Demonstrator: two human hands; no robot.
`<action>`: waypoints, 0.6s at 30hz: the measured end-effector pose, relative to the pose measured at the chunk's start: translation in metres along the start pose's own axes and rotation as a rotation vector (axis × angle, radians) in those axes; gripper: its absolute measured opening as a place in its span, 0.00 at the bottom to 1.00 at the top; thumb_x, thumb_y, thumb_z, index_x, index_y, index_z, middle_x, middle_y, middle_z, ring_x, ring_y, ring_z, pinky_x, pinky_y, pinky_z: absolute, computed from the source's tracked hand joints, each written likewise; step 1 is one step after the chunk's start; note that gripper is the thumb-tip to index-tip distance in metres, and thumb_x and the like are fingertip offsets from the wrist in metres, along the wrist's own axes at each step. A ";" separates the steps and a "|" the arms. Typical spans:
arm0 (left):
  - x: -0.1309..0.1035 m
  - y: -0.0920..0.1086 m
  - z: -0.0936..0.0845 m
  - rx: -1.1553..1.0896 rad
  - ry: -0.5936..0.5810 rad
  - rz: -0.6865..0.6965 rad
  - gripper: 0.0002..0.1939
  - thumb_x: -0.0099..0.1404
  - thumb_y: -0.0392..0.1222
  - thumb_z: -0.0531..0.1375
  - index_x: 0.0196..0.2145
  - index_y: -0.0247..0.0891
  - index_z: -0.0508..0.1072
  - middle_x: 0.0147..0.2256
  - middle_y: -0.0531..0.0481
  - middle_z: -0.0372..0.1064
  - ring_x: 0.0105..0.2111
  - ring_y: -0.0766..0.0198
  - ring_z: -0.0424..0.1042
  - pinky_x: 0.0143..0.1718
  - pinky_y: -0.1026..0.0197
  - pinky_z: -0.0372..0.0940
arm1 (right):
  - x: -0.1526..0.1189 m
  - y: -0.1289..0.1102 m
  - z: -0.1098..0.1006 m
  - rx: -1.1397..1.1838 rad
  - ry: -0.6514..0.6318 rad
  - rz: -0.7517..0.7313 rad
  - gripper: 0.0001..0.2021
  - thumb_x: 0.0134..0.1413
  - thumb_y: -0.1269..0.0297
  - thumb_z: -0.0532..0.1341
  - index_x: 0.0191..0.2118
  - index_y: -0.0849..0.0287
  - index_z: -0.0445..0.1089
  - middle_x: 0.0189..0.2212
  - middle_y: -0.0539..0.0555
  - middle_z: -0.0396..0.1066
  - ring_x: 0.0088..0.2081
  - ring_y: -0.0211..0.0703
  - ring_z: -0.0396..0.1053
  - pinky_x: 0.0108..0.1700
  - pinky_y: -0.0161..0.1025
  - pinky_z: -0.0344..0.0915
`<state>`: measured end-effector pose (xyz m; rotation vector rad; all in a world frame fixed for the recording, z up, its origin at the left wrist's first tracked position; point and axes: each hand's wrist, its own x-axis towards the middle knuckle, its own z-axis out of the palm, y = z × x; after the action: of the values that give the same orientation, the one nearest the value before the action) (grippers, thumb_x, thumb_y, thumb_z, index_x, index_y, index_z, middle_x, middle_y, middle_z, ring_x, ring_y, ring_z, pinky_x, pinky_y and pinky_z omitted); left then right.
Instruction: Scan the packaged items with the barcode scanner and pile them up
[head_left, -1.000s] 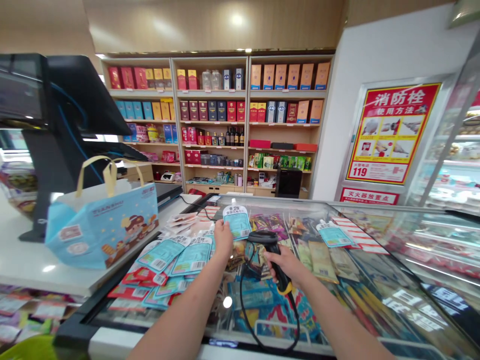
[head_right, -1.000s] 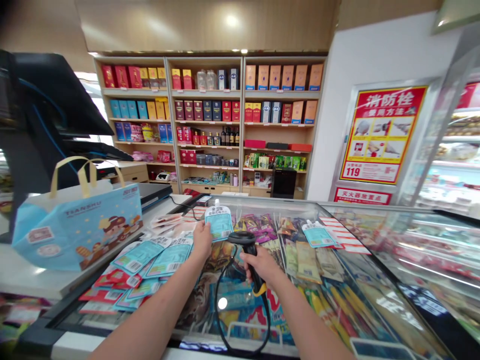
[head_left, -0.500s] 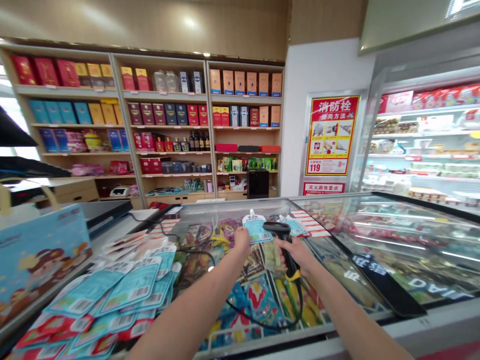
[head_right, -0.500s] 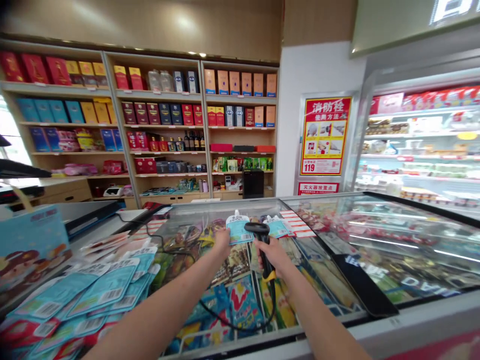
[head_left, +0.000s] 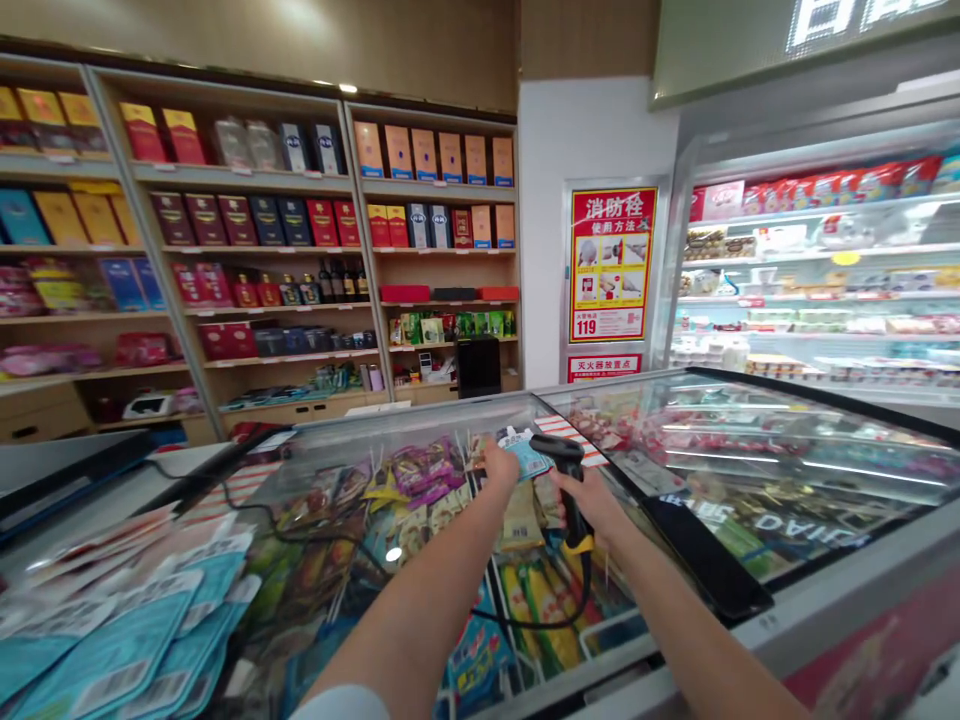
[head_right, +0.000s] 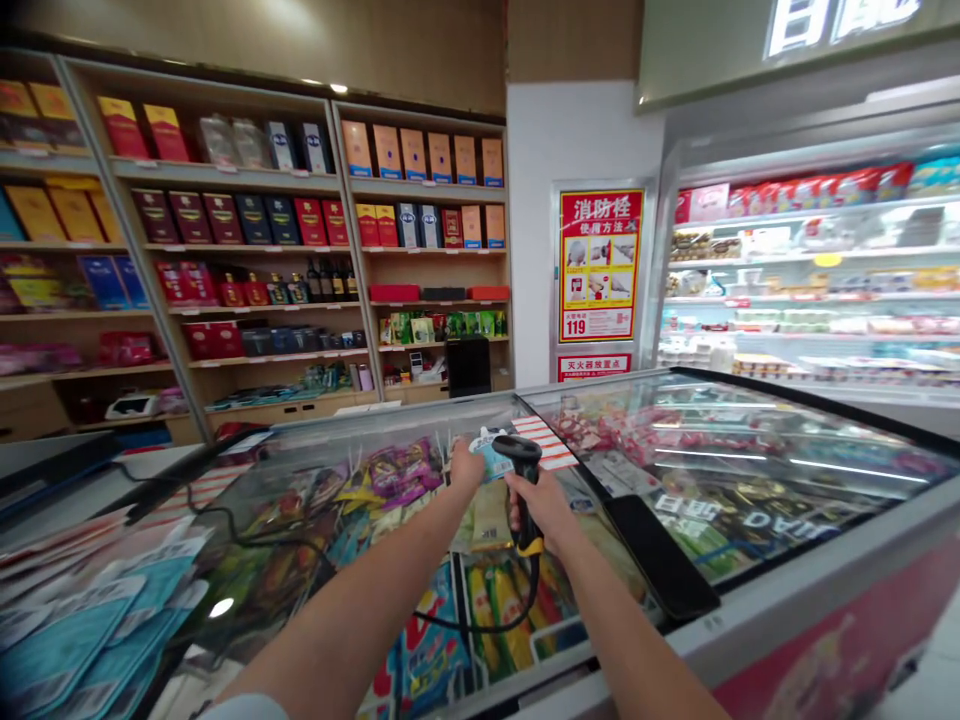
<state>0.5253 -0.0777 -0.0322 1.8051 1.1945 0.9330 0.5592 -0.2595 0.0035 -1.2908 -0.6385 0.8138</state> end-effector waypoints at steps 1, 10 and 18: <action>-0.002 -0.001 -0.002 -0.011 0.013 -0.021 0.15 0.58 0.30 0.56 0.44 0.34 0.67 0.43 0.36 0.71 0.41 0.56 0.72 0.39 0.61 0.64 | 0.001 0.002 0.001 -0.009 -0.008 0.003 0.17 0.38 0.56 0.69 0.25 0.58 0.61 0.14 0.44 0.62 0.14 0.33 0.59 0.15 0.33 0.61; -0.025 -0.002 -0.050 -0.215 0.057 -0.101 0.08 0.56 0.31 0.59 0.36 0.33 0.72 0.33 0.45 0.73 0.34 0.62 0.72 0.34 0.64 0.64 | -0.005 0.014 0.023 -0.083 -0.102 0.053 0.16 0.46 0.55 0.66 0.23 0.58 0.61 0.12 0.46 0.62 0.14 0.34 0.60 0.17 0.33 0.62; -0.042 -0.025 -0.159 -0.454 0.091 -0.110 0.15 0.48 0.44 0.67 0.33 0.33 0.74 0.21 0.51 0.67 0.24 0.65 0.68 0.24 0.66 0.60 | -0.024 0.023 0.098 -0.106 -0.274 0.096 0.15 0.45 0.56 0.66 0.23 0.57 0.60 0.13 0.45 0.61 0.14 0.33 0.59 0.17 0.33 0.61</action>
<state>0.3647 -0.0787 0.0089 1.3367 1.0231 1.1270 0.4633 -0.2220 -0.0006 -1.3252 -0.8511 1.0589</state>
